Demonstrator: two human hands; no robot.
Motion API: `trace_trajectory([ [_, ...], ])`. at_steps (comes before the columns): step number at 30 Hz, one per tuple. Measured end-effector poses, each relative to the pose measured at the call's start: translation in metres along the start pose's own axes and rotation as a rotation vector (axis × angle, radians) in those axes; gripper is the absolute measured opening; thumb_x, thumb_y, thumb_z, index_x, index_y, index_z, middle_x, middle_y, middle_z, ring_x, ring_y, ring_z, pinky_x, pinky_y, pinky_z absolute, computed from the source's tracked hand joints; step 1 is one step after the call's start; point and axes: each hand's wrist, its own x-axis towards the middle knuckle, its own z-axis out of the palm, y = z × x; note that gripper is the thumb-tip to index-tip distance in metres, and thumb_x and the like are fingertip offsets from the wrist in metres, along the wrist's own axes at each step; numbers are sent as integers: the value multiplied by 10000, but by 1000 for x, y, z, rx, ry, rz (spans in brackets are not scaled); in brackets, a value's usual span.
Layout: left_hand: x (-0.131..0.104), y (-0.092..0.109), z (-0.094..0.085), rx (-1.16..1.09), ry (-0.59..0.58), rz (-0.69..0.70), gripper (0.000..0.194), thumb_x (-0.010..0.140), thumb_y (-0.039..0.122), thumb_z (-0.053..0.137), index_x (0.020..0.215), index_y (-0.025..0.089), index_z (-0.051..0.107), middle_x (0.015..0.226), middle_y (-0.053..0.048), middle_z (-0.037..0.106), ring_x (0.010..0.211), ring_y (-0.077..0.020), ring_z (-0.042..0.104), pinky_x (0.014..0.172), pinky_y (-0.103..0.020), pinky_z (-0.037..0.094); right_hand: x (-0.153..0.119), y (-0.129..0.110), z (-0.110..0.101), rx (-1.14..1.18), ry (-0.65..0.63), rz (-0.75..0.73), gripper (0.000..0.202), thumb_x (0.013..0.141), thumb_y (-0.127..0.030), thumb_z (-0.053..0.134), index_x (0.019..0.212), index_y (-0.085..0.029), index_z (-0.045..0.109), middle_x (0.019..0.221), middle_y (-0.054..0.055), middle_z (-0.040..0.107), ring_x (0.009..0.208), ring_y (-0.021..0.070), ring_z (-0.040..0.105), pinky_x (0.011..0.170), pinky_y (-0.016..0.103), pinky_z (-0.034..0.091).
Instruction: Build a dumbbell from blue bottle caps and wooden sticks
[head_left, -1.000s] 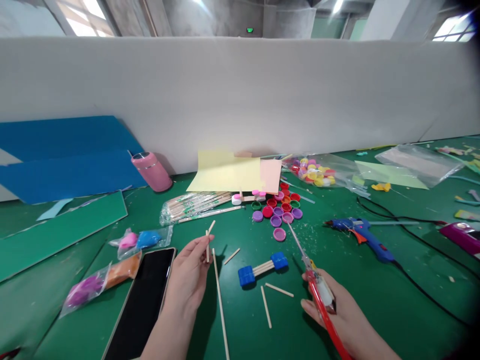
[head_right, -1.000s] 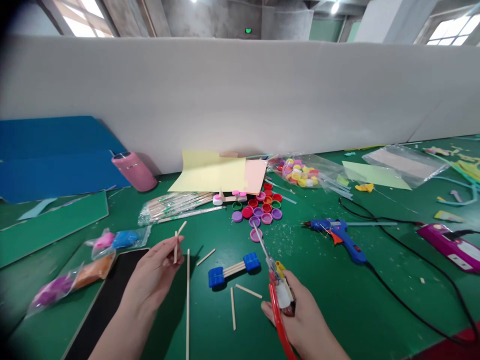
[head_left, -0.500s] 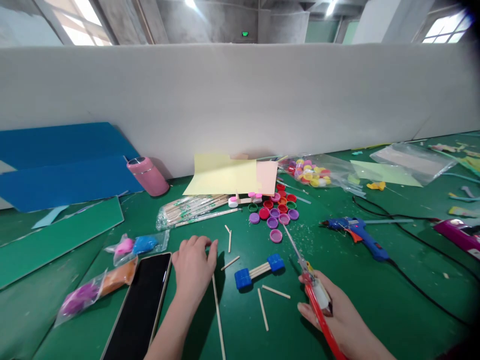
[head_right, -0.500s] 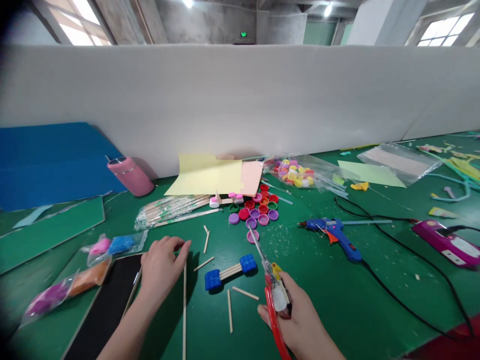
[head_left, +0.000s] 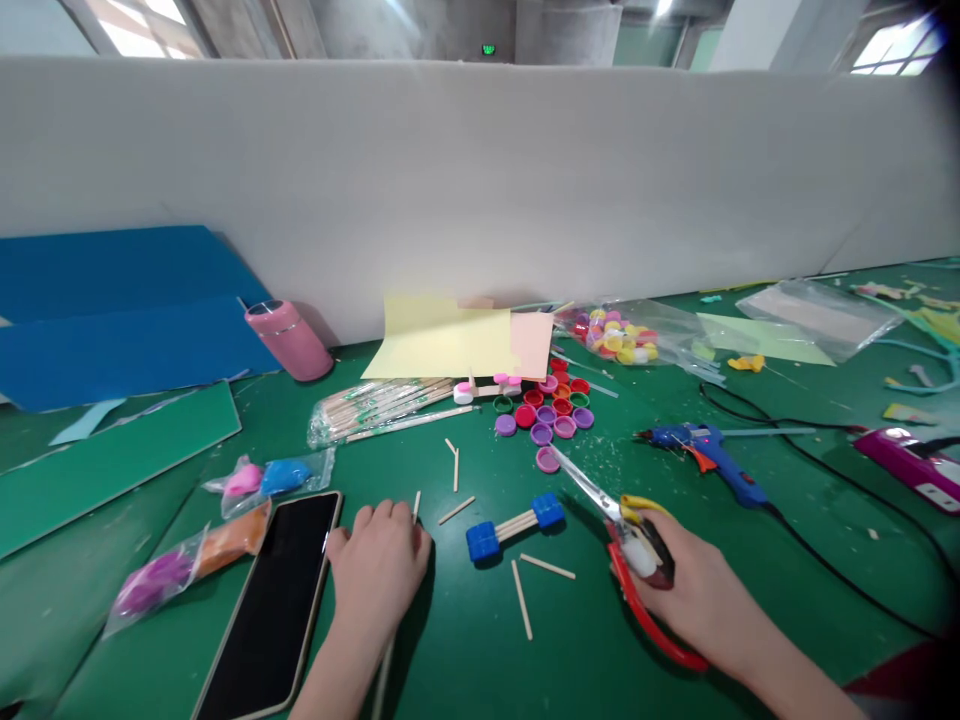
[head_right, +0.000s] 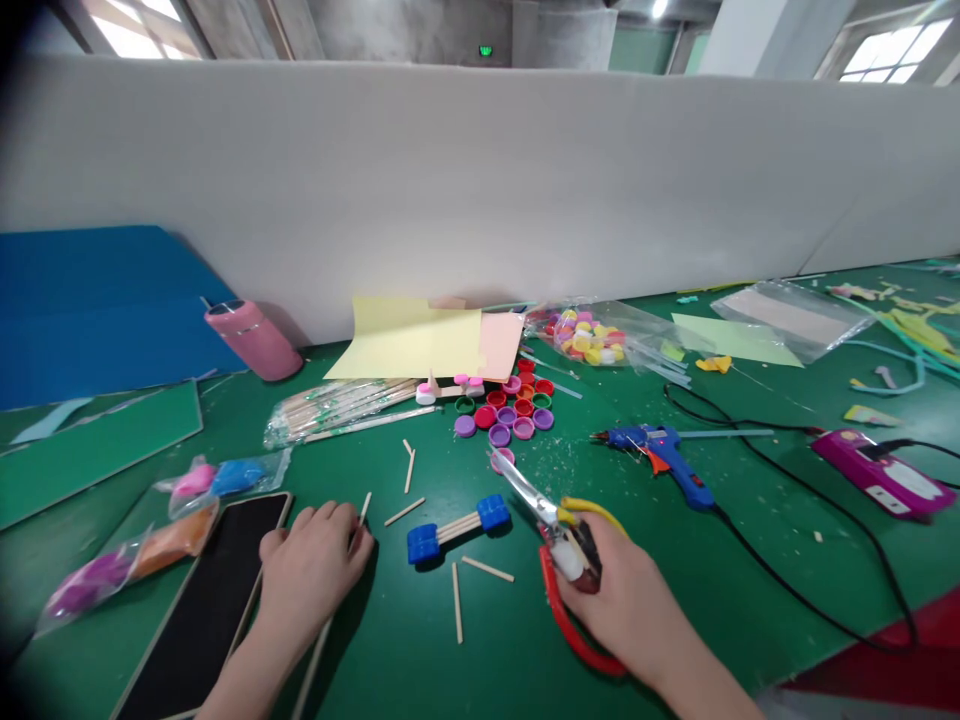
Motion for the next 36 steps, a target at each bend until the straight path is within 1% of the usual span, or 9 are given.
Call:
trace_trajectory([
  [5, -1, -9, 1, 24, -25, -16, 255, 778, 214, 355, 633, 172, 561, 736, -98, 633, 788, -266, 560, 598, -328, 292, 2, 54, -23, -425, 143, -89, 405, 687, -360, 546, 1040, -164, 508, 999, 129, 599, 890, 299, 581, 741, 409, 462],
  [9, -1, -17, 0, -17, -6, -81, 228, 764, 249, 370, 608, 185, 524, 700, -79, 621, 693, -245, 581, 550, -297, 296, 1, 70, -43, -637, 166, -187, 449, 707, -410, 541, 1058, -130, 531, 1030, 155, 588, 926, 312, 560, 785, 424, 445],
  [13, -7, -17, -7, -219, 107, -179, 147, 728, 271, 431, 622, 194, 498, 657, -44, 606, 569, -205, 554, 528, -281, 314, 1, 46, -47, -630, 188, -194, 382, 767, -432, 498, 1032, -162, 553, 1013, 125, 598, 931, 289, 547, 788, 413, 437],
  [17, -18, 0, -18, -651, 187, -171, 62, 658, 248, 521, 619, 211, 489, 555, 17, 552, 535, -163, 530, 541, -251, 358, -2, 3, -20, -392, 103, -332, 181, 825, -276, 449, 935, -195, 568, 941, 91, 614, 877, 227, 556, 774, 355, 434],
  [21, -23, 27, -29, -1188, 77, -110, 63, 639, 227, 562, 610, 209, 508, 485, 47, 498, 447, -115, 459, 455, -212, 338, 1, -35, 17, -266, -141, -471, 210, 813, -130, 423, 964, -188, 558, 924, 68, 597, 848, 190, 544, 741, 298, 429],
  [26, -20, 51, -27, -1659, -160, -89, 110, 735, 289, 541, 694, 193, 507, 470, 49, 512, 393, -87, 435, 403, -186, 331, 19, -65, 41, -567, -325, -454, 177, 780, -87, 443, 855, -135, 596, 829, 104, 618, 719, 208, 594, 603, 269, 431],
  [31, -20, 54, -8, -1764, -82, -133, 112, 772, 287, 544, 750, 182, 512, 499, 65, 491, 420, -63, 400, 409, -160, 310, 31, -78, 42, -600, -388, -460, 198, 679, 24, 465, 713, -86, 625, 692, 145, 645, 580, 208, 600, 502, 254, 390],
  [34, -22, 51, -5, -1858, -123, -153, 110, 788, 284, 538, 800, 179, 509, 500, 68, 492, 412, -52, 382, 401, -152, 283, 33, -79, 30, -547, -371, -476, 152, 663, -15, 488, 678, -131, 585, 662, 73, 629, 583, 169, 582, 505, 226, 381],
  [36, -24, 50, -7, -1935, -180, -164, 116, 792, 286, 538, 806, 174, 511, 494, 69, 492, 393, -42, 367, 390, -148, 261, 34, -79, 21, -327, -371, -420, 123, 677, -48, 477, 692, -155, 535, 618, 5, 578, 555, 122, 548, 485, 190, 369],
])
